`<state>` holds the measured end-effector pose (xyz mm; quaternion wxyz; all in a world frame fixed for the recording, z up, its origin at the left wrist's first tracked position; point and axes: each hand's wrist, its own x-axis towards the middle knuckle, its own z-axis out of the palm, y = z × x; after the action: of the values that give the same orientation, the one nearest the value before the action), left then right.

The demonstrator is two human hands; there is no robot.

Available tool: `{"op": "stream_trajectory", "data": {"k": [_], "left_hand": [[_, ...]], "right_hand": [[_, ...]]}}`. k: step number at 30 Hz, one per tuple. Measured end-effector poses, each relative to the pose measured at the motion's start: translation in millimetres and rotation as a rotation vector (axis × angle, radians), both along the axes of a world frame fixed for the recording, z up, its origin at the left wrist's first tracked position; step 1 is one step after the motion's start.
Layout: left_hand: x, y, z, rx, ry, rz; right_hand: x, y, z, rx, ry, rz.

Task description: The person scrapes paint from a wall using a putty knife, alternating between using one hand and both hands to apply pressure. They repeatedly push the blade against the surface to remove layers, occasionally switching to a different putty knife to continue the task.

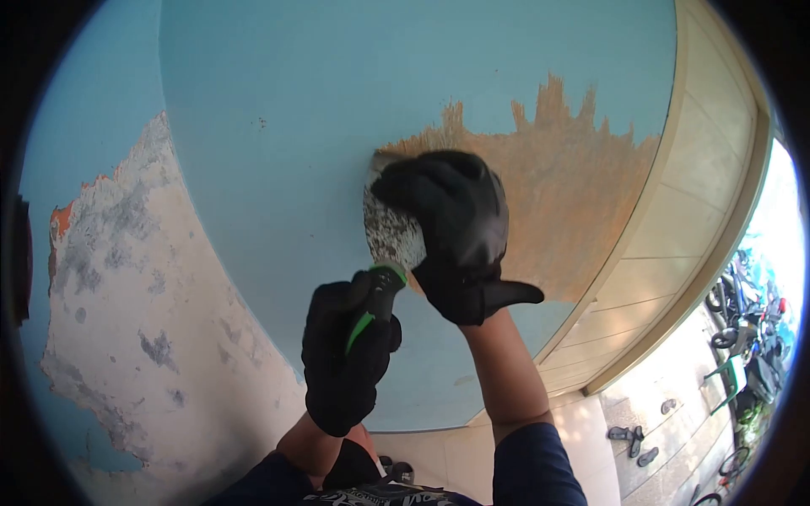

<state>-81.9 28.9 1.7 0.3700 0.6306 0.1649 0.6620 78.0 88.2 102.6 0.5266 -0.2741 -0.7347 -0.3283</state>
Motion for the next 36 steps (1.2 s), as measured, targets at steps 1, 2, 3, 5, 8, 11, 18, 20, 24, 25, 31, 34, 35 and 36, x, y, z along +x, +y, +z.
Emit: {"op": "stream_trajectory", "data": {"k": [1, 2, 3, 5, 8, 11, 18, 20, 24, 25, 31, 34, 35, 36], "left_hand": [[-3, -1, 6, 0.005, 0.041, 0.042], [-3, 1, 4, 0.009, 0.047, 0.04], [-1, 3, -4, 0.003, 0.05, 0.059], [2, 4, -9, -0.003, 0.045, 0.078], [0, 5, -2, -0.012, 0.003, 0.049], [-2, 1, 6, -0.039, 0.044, 0.047], [-3, -2, -3, -0.07, 0.027, -0.006], [-3, -3, -7, -0.086, 0.009, -0.024], [3, -6, -20, -0.012, 0.056, 0.036], [2, -9, -16, -0.038, 0.03, -0.018], [6, -4, -18, -0.092, 0.03, -0.008], [4, -9, -15, -0.135, -0.01, -0.023], [4, -10, -12, -0.15, -0.018, -0.021], [5, -9, -9, -0.157, -0.035, -0.021]], "right_hand": [[0, 3, 2, -0.005, 0.013, 0.059], [0, 4, 6, -0.002, 0.018, 0.117], [0, 2, 3, 0.0, 0.016, 0.113], [-1, -6, -9, -0.03, 0.02, 0.017], [-2, 7, 6, 0.083, -0.011, 0.038], [-3, 0, -4, 0.003, 0.027, 0.016], [-5, 2, 3, 0.004, 0.059, 0.075], [0, -1, -14, 0.007, 0.031, -0.009], [3, -6, -21, -0.075, 0.028, -0.033], [2, -8, -13, -0.083, 0.022, 0.011], [6, 1, -28, -0.045, 0.046, -0.017], [-3, 4, -4, -0.094, 0.156, 0.167], [0, 7, -3, -0.029, 0.087, 0.096], [3, 7, -7, -0.016, 0.082, 0.096]]}}
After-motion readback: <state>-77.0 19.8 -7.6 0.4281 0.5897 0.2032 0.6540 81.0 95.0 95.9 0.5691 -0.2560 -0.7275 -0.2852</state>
